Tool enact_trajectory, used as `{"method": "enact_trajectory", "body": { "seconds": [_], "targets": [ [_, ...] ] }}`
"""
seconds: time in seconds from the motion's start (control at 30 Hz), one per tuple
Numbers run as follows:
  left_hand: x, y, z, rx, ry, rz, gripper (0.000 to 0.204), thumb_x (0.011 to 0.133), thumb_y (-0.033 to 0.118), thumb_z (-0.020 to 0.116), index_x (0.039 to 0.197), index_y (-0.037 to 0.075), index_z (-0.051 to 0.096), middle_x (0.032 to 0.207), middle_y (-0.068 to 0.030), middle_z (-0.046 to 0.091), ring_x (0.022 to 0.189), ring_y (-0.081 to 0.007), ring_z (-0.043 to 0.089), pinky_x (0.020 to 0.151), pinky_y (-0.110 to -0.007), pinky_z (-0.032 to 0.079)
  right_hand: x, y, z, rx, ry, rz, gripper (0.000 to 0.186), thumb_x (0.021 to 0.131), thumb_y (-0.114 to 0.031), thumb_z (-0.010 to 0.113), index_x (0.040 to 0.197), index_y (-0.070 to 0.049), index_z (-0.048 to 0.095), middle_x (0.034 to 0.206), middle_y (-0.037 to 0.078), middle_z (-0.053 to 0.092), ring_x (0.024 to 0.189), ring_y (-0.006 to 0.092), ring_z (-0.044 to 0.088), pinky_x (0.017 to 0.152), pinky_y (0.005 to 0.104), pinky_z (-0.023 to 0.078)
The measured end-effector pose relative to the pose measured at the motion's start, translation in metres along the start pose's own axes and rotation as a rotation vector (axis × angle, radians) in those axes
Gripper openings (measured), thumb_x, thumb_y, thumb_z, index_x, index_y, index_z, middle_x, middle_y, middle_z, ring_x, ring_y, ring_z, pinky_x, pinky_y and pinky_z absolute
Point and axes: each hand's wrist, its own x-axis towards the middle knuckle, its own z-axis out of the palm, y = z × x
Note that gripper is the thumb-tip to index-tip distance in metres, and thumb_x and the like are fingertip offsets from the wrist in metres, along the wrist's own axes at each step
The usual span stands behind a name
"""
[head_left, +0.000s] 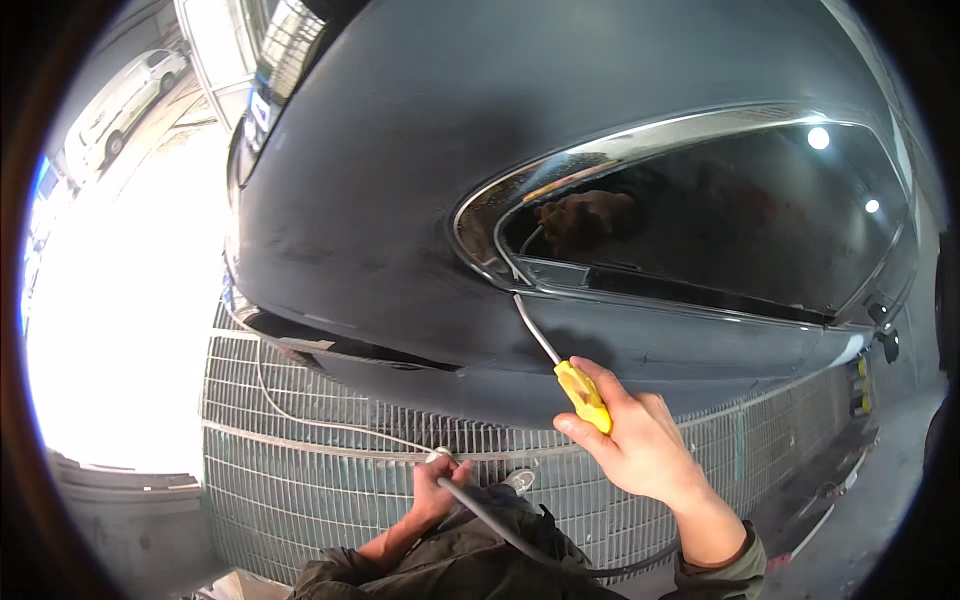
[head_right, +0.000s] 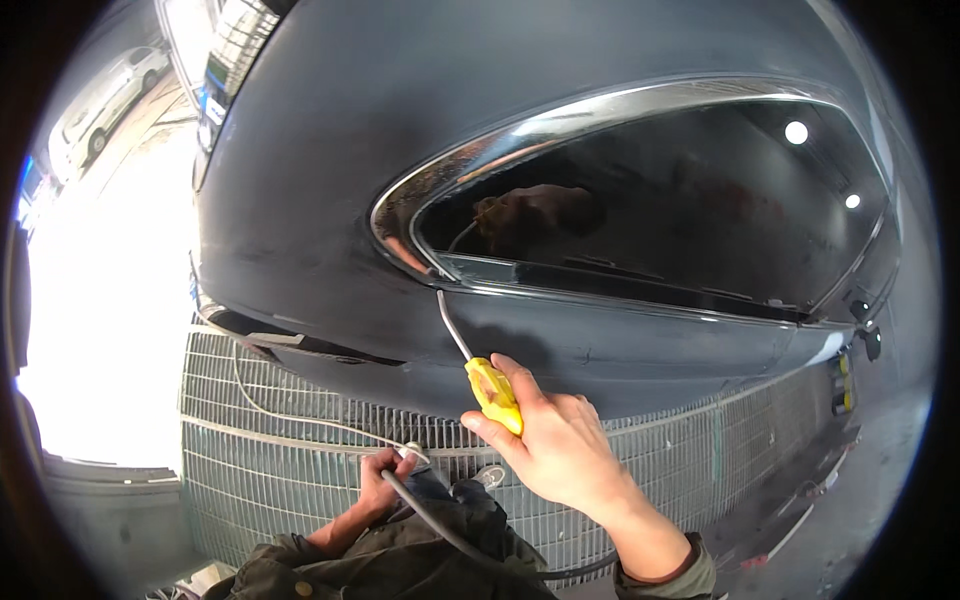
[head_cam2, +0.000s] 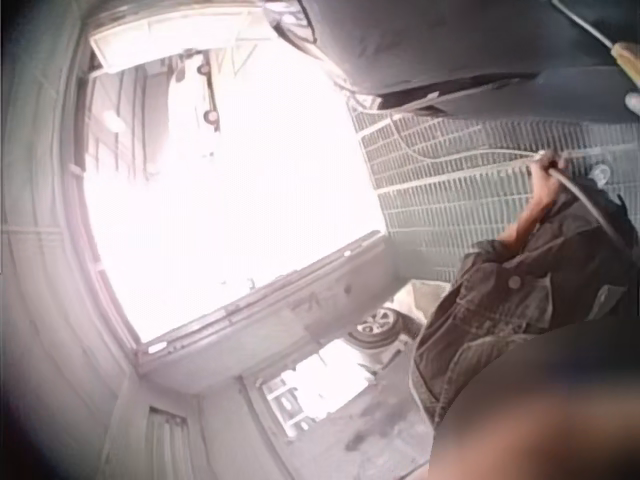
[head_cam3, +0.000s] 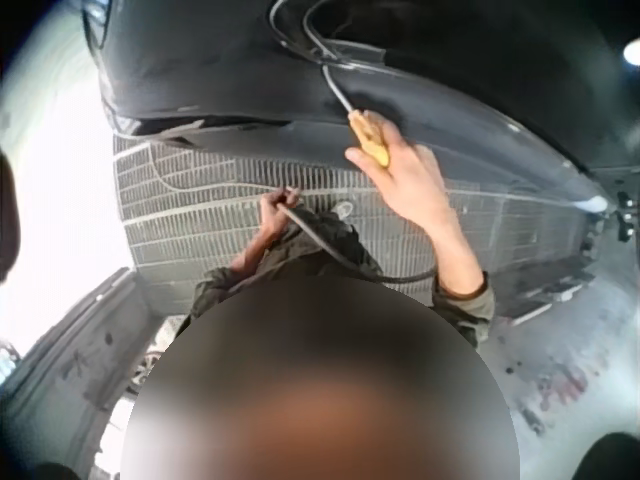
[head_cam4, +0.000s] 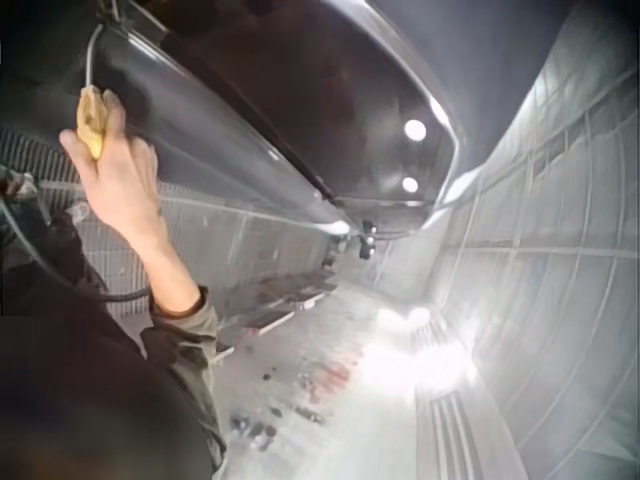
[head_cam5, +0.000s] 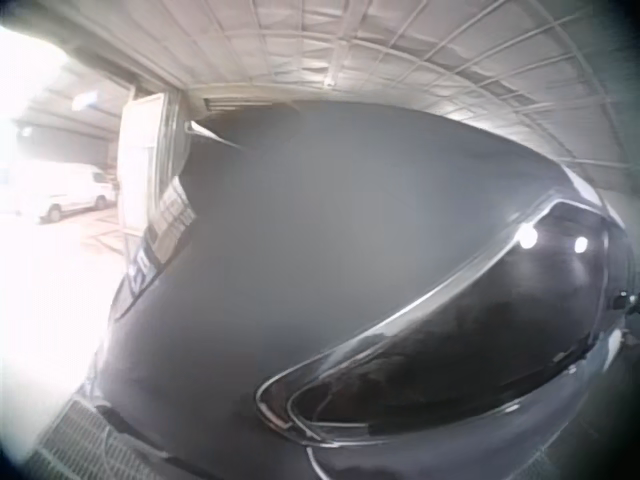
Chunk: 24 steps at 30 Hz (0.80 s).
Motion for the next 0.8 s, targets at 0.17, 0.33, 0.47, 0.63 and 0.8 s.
{"method": "enact_trajectory", "body": {
  "seconds": [0.17,0.33,0.47,0.63,0.8],
  "targets": [
    [-0.006,0.016,-0.025,0.056,0.055,-0.004,0.044,0.094,0.032,0.079,0.068,0.001,0.061,0.059,0.0006,0.059,0.061,-0.0051,0.05,0.055,-0.028,0.044,0.01,-0.012,0.015,-0.101,0.099,-0.144,0.068,0.1,-0.047,0.065,0.141,0.005,0.05,0.081,0.022,0.074,0.074,0.0427,0.073,0.067,0.0478,0.06],
    [-0.001,0.008,-0.062,0.095,0.07,-0.019,0.044,0.094,0.032,0.078,0.067,0.001,0.061,0.058,-0.0005,0.059,0.06,-0.0053,0.05,0.054,-0.029,0.043,0.02,-0.045,0.016,-0.085,0.164,-0.104,0.066,0.096,-0.038,0.073,0.143,0.001,0.049,0.087,0.023,0.074,0.079,0.0454,0.072,0.071,0.0472,0.059],
    [0.004,0.0,-0.086,0.117,0.045,0.007,0.044,0.094,0.031,0.079,0.067,0.002,0.061,0.058,0.0001,0.059,0.059,-0.0049,0.049,0.053,-0.028,0.042,0.028,-0.065,0.027,-0.11,0.326,-0.185,0.068,0.098,-0.041,0.07,0.143,0.004,0.047,0.086,0.022,0.074,0.071,0.0397,0.074,0.062,0.0447,0.059],
    [0.015,-0.002,-0.103,0.077,-0.016,-0.027,0.04,0.096,0.026,0.078,0.068,0.001,0.061,0.06,0.0011,0.061,0.059,-0.0043,0.049,0.051,-0.027,0.038,0.021,-0.069,0.044,-0.113,0.227,-0.119,0.067,0.099,-0.043,0.067,0.137,0.01,0.051,0.071,0.018,0.071,0.059,0.0351,0.072,0.055,0.0427,0.057],
    [0.021,-0.017,-0.096,0.087,-0.09,0.04,0.041,0.094,0.024,0.078,0.066,0.0,0.061,0.06,0.0016,0.059,0.059,-0.0043,0.047,0.052,-0.027,0.037,-0.002,-0.048,0.039,-0.047,0.184,0.114,0.064,0.101,-0.044,0.065,0.138,0.007,0.053,0.07,0.019,0.069,0.065,0.039,0.072,0.062,0.0429,0.057]
  ]
}}
